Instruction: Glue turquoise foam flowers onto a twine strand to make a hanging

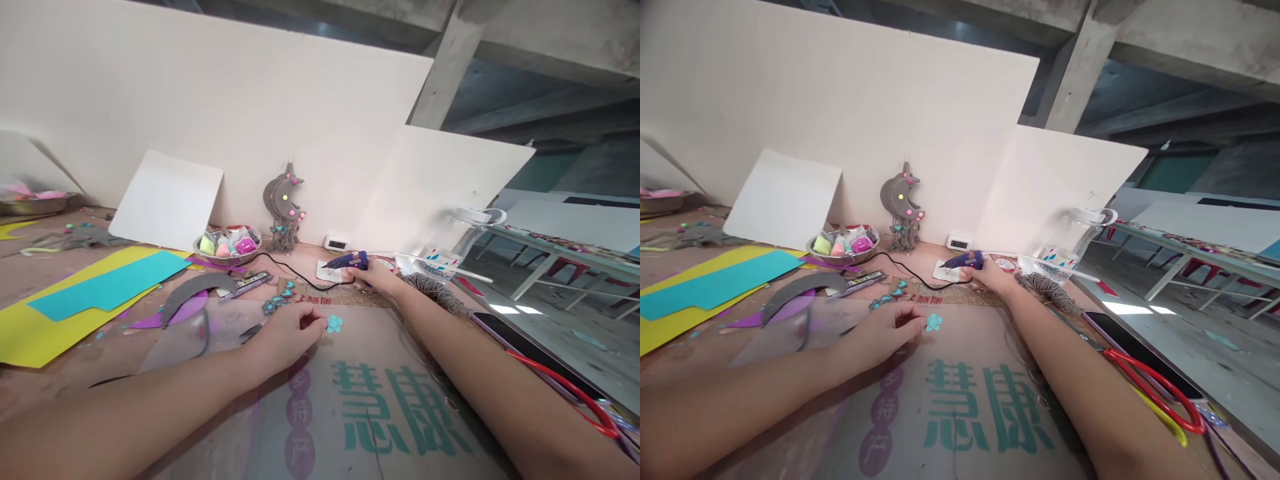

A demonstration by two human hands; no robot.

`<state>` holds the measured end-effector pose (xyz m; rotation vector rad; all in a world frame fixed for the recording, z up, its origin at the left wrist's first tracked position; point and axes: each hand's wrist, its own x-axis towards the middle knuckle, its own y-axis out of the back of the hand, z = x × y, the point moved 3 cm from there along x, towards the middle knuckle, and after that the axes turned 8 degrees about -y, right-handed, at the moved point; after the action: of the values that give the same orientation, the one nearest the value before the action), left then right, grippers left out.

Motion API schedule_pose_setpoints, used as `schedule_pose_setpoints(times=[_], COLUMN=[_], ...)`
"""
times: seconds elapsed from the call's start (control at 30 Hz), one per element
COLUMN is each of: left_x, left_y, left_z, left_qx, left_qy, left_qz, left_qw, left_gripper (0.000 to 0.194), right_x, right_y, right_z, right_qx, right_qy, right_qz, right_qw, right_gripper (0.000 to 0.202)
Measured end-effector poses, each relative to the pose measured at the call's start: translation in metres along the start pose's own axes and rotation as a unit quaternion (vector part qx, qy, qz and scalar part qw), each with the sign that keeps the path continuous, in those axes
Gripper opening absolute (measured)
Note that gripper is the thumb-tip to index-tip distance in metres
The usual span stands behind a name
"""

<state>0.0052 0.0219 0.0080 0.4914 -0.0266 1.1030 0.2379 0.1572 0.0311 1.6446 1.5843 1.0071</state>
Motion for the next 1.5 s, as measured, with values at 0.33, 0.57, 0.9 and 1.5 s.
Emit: schedule_pose_setpoints(times=[0.33,0.57,0.9,1.5], left_x=[0.000,0.001,0.000,-0.003], left_y=[-0.001,0.000,-0.002,0.000], left_z=[0.001,0.000,-0.005,0.000], left_qx=[0.002,0.014,-0.016,-0.023], left_qy=[0.000,0.003,0.020,0.025], left_qz=[-0.002,0.008,-0.013,-0.008], left_qw=[1.000,1.000,1.000,0.999], left_gripper=[0.022,0.022,0.022,0.026], right_x=[-0.029,-0.071,-0.073,-0.091], right_y=[0.040,0.042,0.041,0.026], right_z=[0.015,0.020,0.015,-0.002], right_qx=[-0.105,-0.172,-0.180,0.027], right_qy=[-0.006,-0.013,-0.021,-0.001], right_qz=[0.021,0.032,0.010,-0.017], right_qw=[0.994,0.984,0.983,0.999], right_gripper=[0.034,0.030,0.038,0.013])
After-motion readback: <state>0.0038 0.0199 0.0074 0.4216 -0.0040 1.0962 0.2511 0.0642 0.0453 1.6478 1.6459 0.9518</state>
